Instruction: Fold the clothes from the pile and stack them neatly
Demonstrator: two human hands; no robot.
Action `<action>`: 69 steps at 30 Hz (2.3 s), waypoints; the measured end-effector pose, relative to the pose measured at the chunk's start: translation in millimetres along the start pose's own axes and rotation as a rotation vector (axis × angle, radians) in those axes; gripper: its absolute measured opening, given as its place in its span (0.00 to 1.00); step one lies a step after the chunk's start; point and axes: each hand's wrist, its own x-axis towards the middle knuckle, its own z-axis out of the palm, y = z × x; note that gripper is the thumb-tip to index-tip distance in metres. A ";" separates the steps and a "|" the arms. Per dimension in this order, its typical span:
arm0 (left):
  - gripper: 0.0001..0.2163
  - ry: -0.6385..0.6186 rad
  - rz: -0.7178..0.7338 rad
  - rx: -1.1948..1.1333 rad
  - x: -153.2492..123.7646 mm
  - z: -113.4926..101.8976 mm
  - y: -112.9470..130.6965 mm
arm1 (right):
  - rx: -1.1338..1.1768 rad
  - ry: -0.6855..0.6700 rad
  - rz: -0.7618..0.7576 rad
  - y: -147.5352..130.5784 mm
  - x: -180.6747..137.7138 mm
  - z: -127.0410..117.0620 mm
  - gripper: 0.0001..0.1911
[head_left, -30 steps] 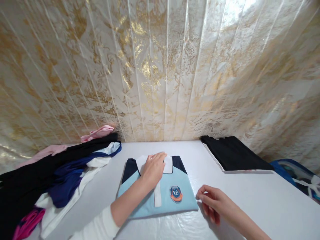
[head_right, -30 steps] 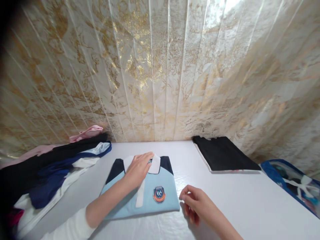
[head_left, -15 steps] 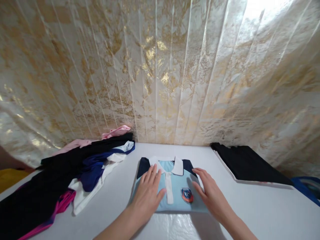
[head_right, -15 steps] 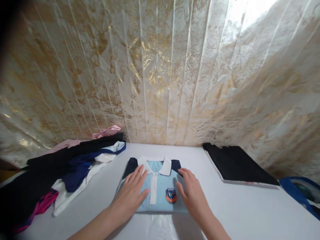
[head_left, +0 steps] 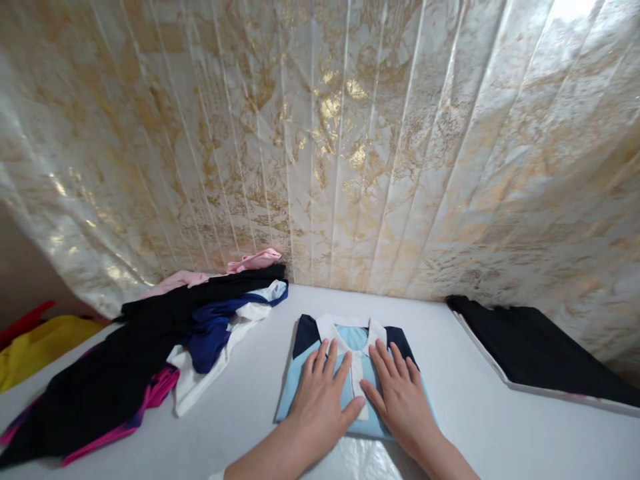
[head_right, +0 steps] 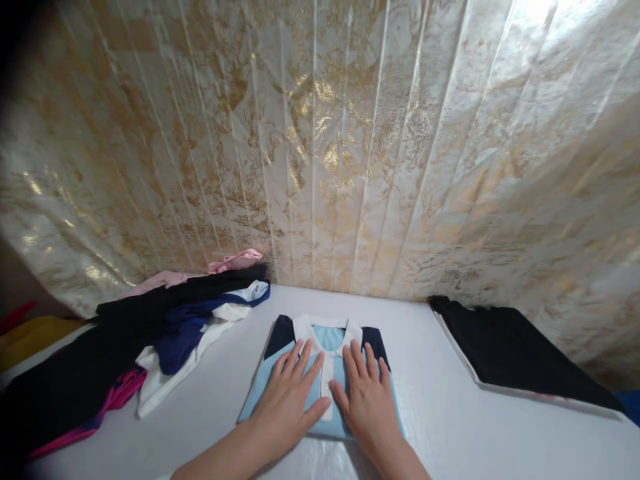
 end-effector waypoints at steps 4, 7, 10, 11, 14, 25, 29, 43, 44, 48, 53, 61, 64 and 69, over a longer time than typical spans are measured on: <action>0.30 0.015 0.017 -0.049 -5.1 -2.8 -0.2 | 0.057 -0.033 0.006 1.7 11.1 -10.4 0.29; 0.26 0.018 0.042 -0.058 -9.9 -9.7 -3.1 | 0.160 0.007 -0.055 -3.4 38.2 -29.5 0.23; 0.24 0.029 0.007 -0.020 -12.4 -16.1 -9.7 | 0.332 0.005 -0.197 -21.6 78.6 -43.9 0.18; 0.24 0.034 -0.010 -0.001 -12.7 -17.1 -12.4 | 0.361 -0.008 -0.228 -30.1 92.9 -45.0 0.17; 0.25 0.056 -0.035 0.040 -12.5 -15.8 -20.5 | 0.373 -0.048 -0.269 -56.3 130.2 -37.1 0.16; 0.30 0.048 -0.042 0.065 -10.9 -2.7 -26.0 | 0.283 -0.157 -0.264 -70.9 167.8 -14.9 0.07; 0.31 0.038 -0.058 0.053 -12.2 -2.0 -25.3 | 0.304 -0.132 -0.241 -76.3 159.6 -3.7 0.08; 0.10 0.251 -0.307 -0.165 -43.0 -39.9 -67.2 | 0.381 0.053 -0.253 -68.2 108.4 -24.4 0.16; 0.09 0.199 -0.334 -0.229 -49.9 -44.2 -71.8 | 0.395 0.051 -0.275 -66.6 98.2 -26.1 0.18; 0.08 0.001 -0.430 -0.381 -68.5 -53.9 -71.9 | 0.457 0.066 -0.348 -67.0 59.4 -24.0 0.23; 0.06 -0.046 -0.504 -0.319 -62.1 -53.0 -53.4 | 0.403 0.002 -0.329 -76.9 36.7 -19.5 0.22; 0.08 -0.028 -0.532 -0.168 -49.8 -52.1 -56.7 | 0.273 -0.144 -0.326 -82.2 33.5 -23.2 0.29; 0.09 -0.009 -0.528 -0.162 -40.6 -53.6 -62.0 | 0.271 -0.150 -0.321 -82.0 33.4 -22.5 0.29; 0.11 -0.002 -0.528 -0.173 -22.1 -50.7 -64.6 | 0.290 -0.152 -0.295 -84.1 32.7 -28.4 0.30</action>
